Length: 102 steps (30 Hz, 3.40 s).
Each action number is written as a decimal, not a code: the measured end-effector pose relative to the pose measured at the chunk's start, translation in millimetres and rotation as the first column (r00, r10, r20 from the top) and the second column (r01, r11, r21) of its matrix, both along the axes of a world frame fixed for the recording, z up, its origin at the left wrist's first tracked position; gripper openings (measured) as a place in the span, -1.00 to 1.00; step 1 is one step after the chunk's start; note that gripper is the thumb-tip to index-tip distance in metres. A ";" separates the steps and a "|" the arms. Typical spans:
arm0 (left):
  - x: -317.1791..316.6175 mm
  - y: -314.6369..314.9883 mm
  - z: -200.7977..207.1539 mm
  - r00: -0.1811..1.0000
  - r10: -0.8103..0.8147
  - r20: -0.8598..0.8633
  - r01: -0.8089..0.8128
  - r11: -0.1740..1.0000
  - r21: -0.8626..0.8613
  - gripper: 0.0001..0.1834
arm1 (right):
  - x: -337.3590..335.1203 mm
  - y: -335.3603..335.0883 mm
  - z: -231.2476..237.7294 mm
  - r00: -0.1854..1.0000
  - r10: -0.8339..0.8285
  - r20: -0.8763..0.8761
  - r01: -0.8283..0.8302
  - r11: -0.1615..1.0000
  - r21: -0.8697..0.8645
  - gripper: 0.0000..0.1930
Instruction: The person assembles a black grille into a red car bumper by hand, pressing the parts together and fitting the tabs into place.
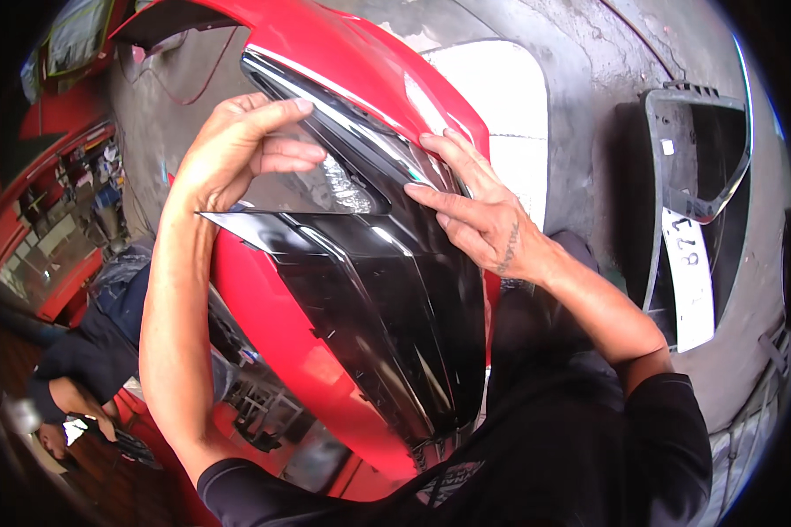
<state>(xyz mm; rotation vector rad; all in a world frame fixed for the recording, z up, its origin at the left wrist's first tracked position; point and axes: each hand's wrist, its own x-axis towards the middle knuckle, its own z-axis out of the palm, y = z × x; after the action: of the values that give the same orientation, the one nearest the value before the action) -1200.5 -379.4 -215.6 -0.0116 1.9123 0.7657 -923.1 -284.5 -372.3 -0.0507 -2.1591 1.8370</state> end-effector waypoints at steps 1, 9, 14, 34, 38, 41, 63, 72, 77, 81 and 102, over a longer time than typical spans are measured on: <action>3.8 2.2 1.2 0.997 -0.041 0.067 0.046 0.997 -0.069 -0.64 | 0.7 0.3 -0.1 1.000 0.001 0.000 -0.001 1.000 -0.008 -0.41; 12.5 7.3 3.9 0.948 -0.150 0.279 0.209 0.958 -0.195 -0.43 | -1.0 -1.1 -1.8 0.999 0.031 0.027 -0.030 0.999 -0.039 -0.32; 13.6 -0.5 -0.2 0.924 -0.163 0.345 0.222 0.965 -0.138 -0.50 | -12.3 -1.4 -2.1 0.997 0.063 0.051 -0.063 0.998 0.013 -0.24; 21.0 12.8 -6.0 0.951 -0.154 0.269 0.203 0.965 -0.166 -0.65 | 68.1 -9.1 -16.9 1.000 -0.003 0.015 0.005 0.985 -0.170 -0.35; 19.1 7.9 -9.2 0.950 -0.164 0.265 0.203 0.971 -0.128 -0.58 | 64.7 -23.1 -19.8 0.996 -0.020 0.091 0.028 0.996 -0.090 -0.14; 21.4 11.7 -7.9 0.947 -0.183 0.264 0.214 0.972 -0.094 -0.60 | 52.4 -11.4 -23.0 0.995 0.016 0.094 -0.016 1.000 -0.001 -0.06; 18.6 0.2 -16.2 0.924 -0.260 0.281 0.268 0.963 0.009 -0.51 | 12.9 2.6 6.9 0.975 -0.106 0.193 0.105 0.994 0.018 -0.54; 19.1 4.5 -15.8 0.929 -0.268 0.255 0.278 0.961 -0.003 -0.49 | -35.8 -9.0 1.5 0.945 -0.245 0.219 0.272 0.957 -0.103 -0.56; 16.8 4.2 -16.0 0.913 -0.288 0.289 0.302 0.953 -0.002 -0.49 | -17.5 -6.7 0.7 0.958 -0.197 0.207 0.220 0.971 -0.094 -0.52; 17.6 5.7 -15.4 0.918 -0.278 0.284 0.292 0.957 -0.005 -0.51 | -26.3 -4.4 1.4 0.957 -0.206 0.204 0.234 0.965 -0.121 -0.49; 23.9 7.7 -11.2 0.938 -0.265 0.226 0.277 0.961 -0.024 -0.49 | -39.7 -2.2 16.8 0.940 -0.134 0.313 0.228 0.932 -0.283 -0.40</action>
<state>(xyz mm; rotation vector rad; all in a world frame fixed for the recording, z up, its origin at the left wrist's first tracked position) -1176.5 -371.7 -226.8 0.1262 1.6785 0.5027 -962.8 -286.7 -355.5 -0.6074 -1.9259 2.1512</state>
